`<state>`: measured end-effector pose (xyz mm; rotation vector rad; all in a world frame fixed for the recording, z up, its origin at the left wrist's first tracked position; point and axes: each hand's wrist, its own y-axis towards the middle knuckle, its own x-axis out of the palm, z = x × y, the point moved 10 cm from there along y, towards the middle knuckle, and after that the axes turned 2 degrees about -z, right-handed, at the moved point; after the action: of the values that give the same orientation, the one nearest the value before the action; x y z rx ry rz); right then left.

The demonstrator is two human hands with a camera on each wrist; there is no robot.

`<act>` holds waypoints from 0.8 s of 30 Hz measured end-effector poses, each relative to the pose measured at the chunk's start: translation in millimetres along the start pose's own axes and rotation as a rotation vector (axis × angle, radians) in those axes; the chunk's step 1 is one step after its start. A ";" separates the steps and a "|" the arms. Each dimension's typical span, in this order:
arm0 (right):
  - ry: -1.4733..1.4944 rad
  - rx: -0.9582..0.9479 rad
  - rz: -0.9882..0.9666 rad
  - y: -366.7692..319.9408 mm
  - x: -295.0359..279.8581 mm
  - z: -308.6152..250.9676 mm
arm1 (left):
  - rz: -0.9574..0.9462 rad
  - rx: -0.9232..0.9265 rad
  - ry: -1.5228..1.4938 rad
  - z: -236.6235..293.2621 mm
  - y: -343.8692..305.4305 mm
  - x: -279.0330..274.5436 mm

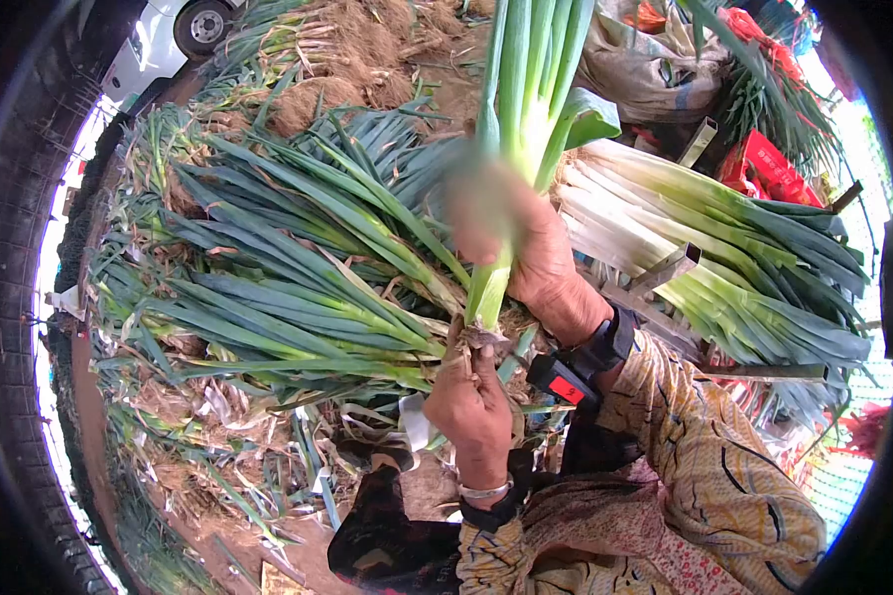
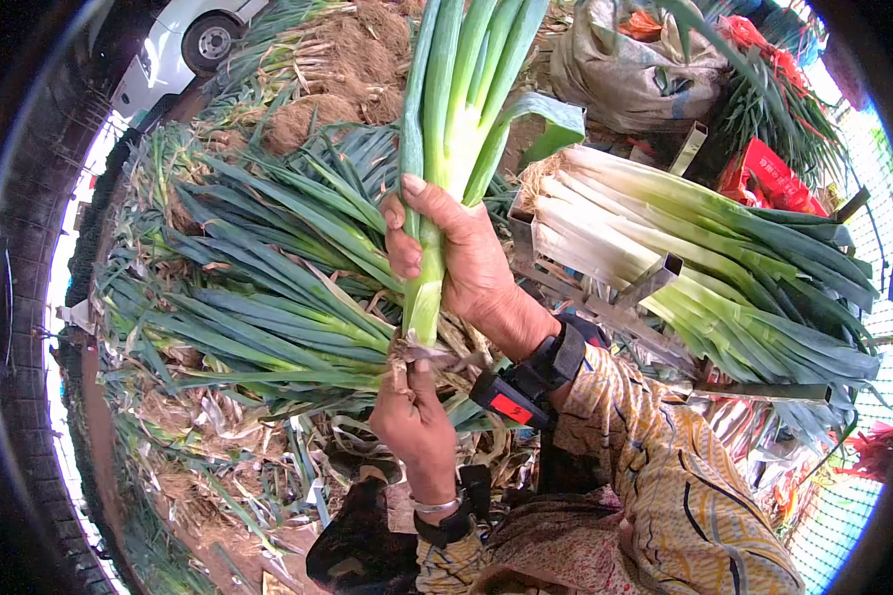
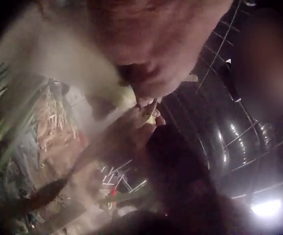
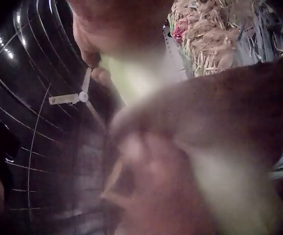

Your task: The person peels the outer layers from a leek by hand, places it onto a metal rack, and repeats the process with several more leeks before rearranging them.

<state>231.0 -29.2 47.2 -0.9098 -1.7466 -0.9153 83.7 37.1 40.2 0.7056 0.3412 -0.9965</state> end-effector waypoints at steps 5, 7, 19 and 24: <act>-0.151 -0.123 0.124 0.3 -11.4 -15.6 | 0.176 0.188 0.115 15.0 -24.3 -24.4; -0.133 -0.126 0.167 1.7 -18.2 -21.4 | 0.229 -0.125 -0.294 -18.0 -41.6 -34.1; 0.077 -0.156 0.207 15.7 -55.2 -57.9 | 0.880 -0.693 0.123 -74.1 -272.5 -357.5; -0.068 -0.222 0.164 28.2 -68.2 -98.0 | 0.450 -0.756 1.357 -180.6 -408.6 -540.5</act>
<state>313.4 -114.7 16.5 -1.2228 -1.6205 -0.9929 -535.5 365.9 56.4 0.6092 1.5588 0.2141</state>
